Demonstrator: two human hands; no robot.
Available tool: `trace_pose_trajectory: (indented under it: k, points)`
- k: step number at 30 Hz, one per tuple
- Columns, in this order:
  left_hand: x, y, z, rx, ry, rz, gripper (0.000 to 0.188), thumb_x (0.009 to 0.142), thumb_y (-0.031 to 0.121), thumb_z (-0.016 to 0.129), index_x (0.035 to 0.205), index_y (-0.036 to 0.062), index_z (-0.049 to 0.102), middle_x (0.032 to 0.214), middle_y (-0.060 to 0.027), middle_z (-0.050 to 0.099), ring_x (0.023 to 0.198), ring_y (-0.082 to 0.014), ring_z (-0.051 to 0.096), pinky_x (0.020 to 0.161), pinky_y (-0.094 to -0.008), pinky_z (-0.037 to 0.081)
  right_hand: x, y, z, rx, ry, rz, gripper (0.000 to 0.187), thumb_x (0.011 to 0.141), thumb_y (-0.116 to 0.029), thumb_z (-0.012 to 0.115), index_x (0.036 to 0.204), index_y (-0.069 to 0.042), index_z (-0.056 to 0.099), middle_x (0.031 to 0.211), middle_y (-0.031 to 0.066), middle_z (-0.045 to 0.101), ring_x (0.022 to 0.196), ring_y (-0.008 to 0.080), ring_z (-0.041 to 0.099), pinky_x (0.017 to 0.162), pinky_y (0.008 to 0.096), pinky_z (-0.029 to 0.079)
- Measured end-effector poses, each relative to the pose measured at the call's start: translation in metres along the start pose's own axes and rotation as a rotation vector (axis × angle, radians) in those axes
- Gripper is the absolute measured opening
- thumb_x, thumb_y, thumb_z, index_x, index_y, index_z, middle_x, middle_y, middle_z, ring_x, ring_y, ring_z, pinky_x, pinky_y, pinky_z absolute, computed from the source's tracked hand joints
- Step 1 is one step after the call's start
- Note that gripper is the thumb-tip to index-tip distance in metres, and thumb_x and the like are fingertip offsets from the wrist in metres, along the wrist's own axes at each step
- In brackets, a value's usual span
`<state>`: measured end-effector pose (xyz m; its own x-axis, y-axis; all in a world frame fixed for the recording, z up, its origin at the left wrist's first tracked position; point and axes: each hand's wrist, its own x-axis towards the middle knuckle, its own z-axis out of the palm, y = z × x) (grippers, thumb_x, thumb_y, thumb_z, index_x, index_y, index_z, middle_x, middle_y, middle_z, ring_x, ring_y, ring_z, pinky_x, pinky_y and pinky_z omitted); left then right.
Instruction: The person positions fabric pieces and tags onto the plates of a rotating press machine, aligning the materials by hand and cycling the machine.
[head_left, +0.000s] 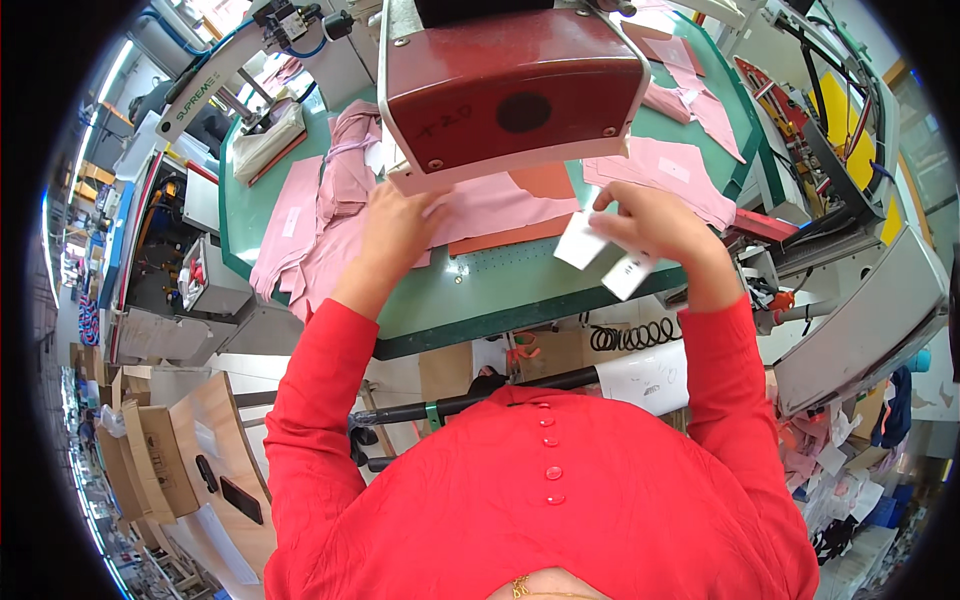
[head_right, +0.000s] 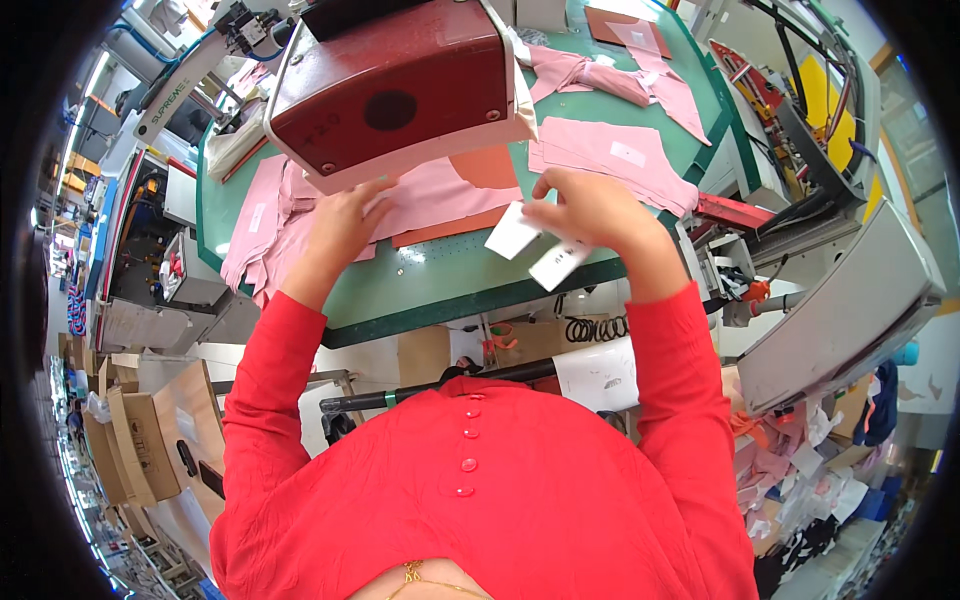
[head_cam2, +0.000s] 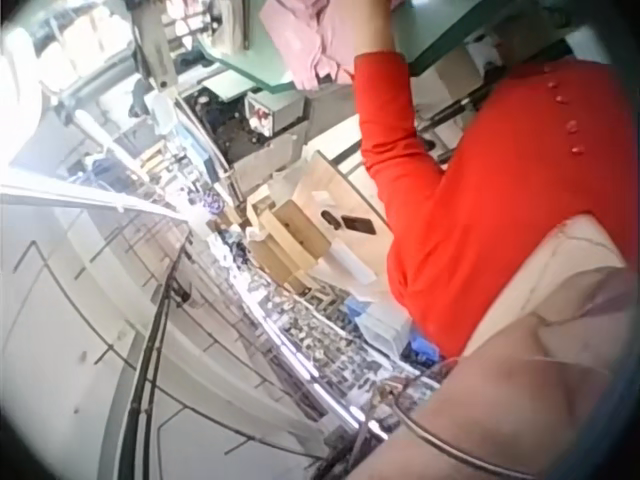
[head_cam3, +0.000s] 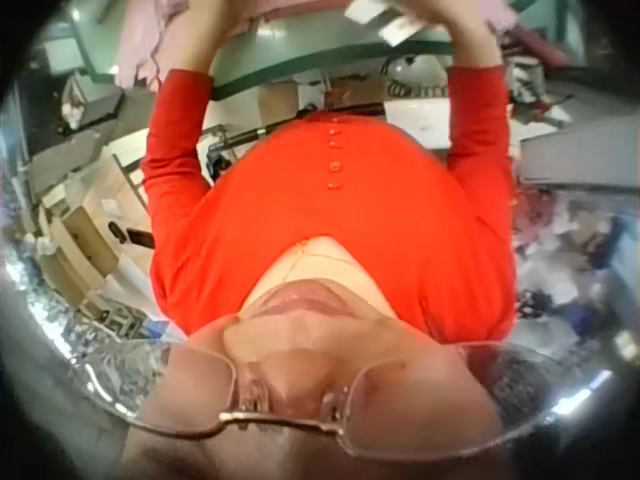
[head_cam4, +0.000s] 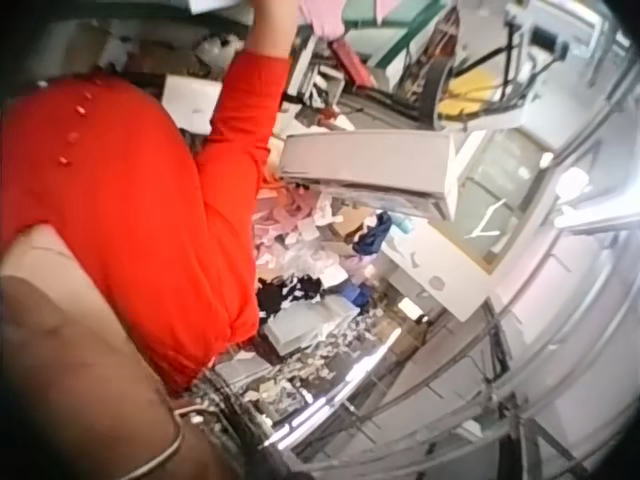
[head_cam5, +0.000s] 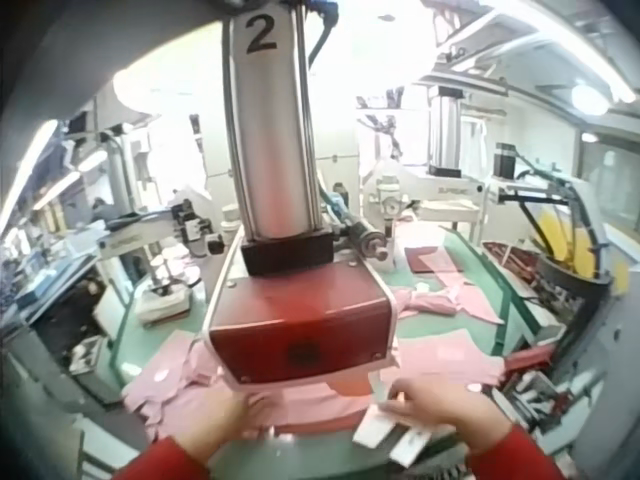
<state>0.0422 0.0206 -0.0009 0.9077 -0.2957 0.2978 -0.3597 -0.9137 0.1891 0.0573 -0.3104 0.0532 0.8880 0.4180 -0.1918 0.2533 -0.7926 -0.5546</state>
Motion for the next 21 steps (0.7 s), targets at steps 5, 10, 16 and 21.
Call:
trace_pose_trajectory:
  k: [5, 10, 16, 21]
  points:
    - [0.005, 0.055, 0.029, -0.038, -0.159, 0.151, 0.063, 0.092, 0.046, 0.053, 0.140, 0.0070, 0.043, 0.141, -0.0202, 0.040, 0.133, -0.0370, 0.034, 0.110, -0.0478, 0.026, -0.057, 0.014, -0.005, 0.563, -0.213, -0.058, 0.031, 0.084, -0.013, 0.068, 0.112, -0.002, 0.058, 0.067, -0.0016, 0.051, 0.057, 0.0050, 0.044, 0.051, 0.0235, 0.035]
    - [0.000, 0.069, 0.043, -0.065, -0.236, 0.176, 0.077, 0.092, 0.056, 0.047, 0.142, -0.0016, 0.036, 0.154, -0.0207, 0.023, 0.144, -0.0336, 0.018, 0.115, -0.0488, 0.020, -0.087, 0.044, 0.009, 0.609, -0.135, 0.023, 0.030, 0.085, -0.013, 0.069, 0.111, -0.002, 0.058, 0.068, -0.0033, 0.049, 0.060, 0.0033, 0.043, 0.053, 0.0219, 0.035]
    - [0.022, 0.097, 0.052, -0.113, 0.113, 0.272, 0.049, 0.089, 0.037, 0.060, 0.124, 0.0041, 0.055, 0.132, -0.0208, 0.048, 0.127, -0.0356, 0.042, 0.107, -0.0468, 0.032, -0.091, 0.058, 0.024, 0.849, 0.024, 0.096, 0.017, 0.089, -0.012, 0.063, 0.101, -0.001, 0.059, 0.078, -0.0041, 0.055, 0.067, 0.0023, 0.047, 0.057, 0.0185, 0.038]
    - [0.045, 0.111, 0.060, -0.407, 0.133, 0.306, 0.014, 0.081, 0.018, 0.068, 0.085, 0.0059, 0.062, 0.084, -0.0076, 0.056, 0.082, -0.0297, 0.052, 0.075, -0.0410, 0.044, -0.075, 0.052, 0.030, 0.749, 0.073, 0.011, 0.013, 0.090, -0.012, 0.062, 0.096, -0.001, 0.060, 0.076, -0.0048, 0.052, 0.066, 0.0020, 0.045, 0.056, 0.0191, 0.036]
